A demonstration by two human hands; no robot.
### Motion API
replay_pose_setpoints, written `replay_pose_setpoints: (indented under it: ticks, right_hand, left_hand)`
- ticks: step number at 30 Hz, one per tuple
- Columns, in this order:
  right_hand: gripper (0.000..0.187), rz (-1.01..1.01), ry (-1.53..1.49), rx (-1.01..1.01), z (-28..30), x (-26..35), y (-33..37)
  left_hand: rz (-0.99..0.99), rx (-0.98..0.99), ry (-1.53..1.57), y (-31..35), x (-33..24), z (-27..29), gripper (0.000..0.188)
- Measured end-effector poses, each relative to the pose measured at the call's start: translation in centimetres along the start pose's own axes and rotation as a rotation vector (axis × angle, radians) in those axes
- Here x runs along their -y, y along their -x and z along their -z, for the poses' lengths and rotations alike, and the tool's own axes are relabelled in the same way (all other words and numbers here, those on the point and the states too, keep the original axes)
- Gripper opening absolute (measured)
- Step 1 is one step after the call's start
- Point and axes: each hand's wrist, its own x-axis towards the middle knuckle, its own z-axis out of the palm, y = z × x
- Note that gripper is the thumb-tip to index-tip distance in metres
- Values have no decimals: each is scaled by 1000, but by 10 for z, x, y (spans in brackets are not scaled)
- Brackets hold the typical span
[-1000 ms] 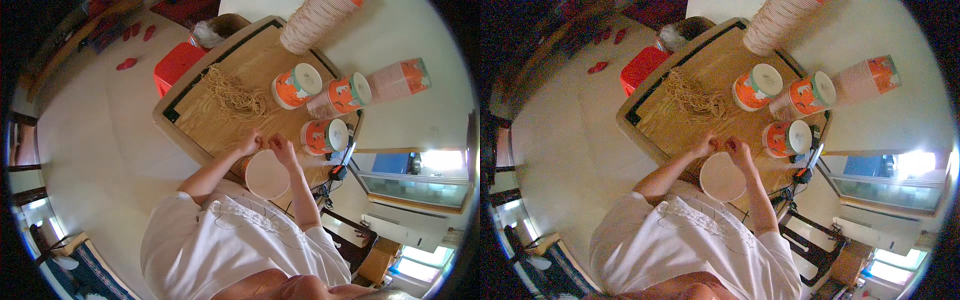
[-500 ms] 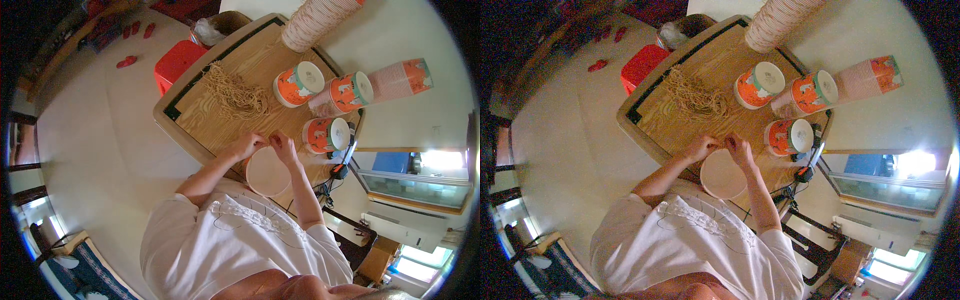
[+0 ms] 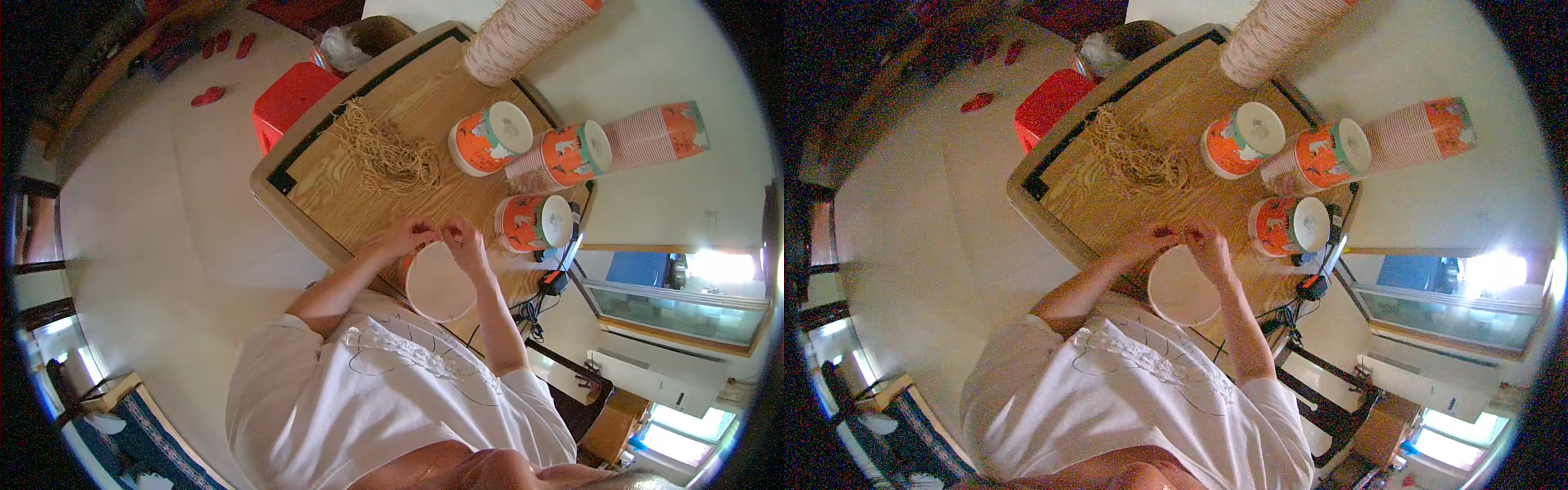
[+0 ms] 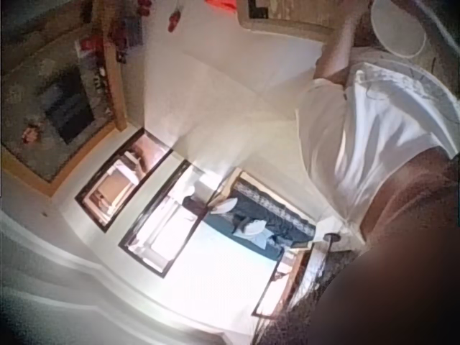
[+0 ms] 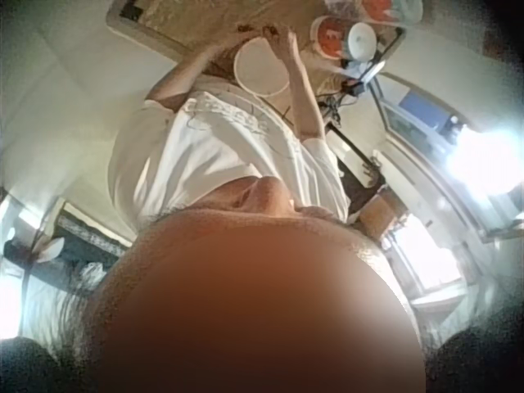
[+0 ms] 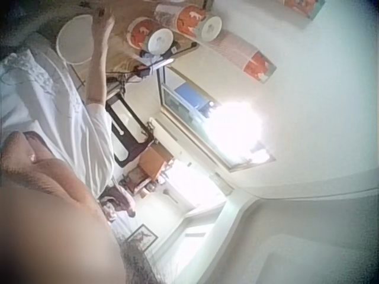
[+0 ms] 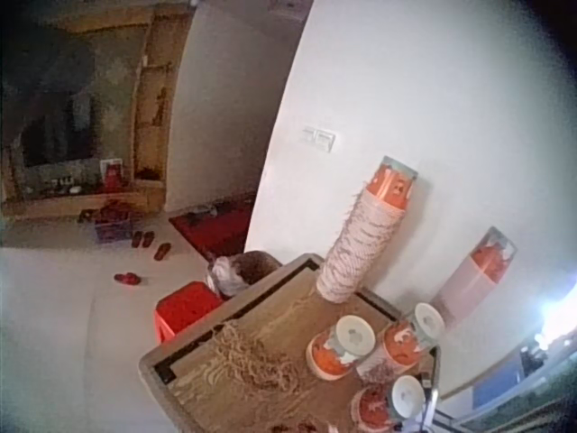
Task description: Filling a white bowl with small bundles of thin tan-colored fibers.
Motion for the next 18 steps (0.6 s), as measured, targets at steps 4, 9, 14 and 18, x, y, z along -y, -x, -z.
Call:
replay_pose_setpoints:
  ticks: [4,9,14,18]
  right_hand:
    - [9,192,75,-194,-12,1,12]
    - [10,155,187,-304,-20,2,20]
    - [11,221,265,-323,-21,11,24]
    - [12,299,329,-305,-13,23,28]
  left_hand:
    - [177,18,494,-6,20,-5,16]
    - [305,92,660,-10,26,-4,18]
    - [296,139,789,-23,57,-4,21]
    - [276,136,891,-23,62,-6,19]
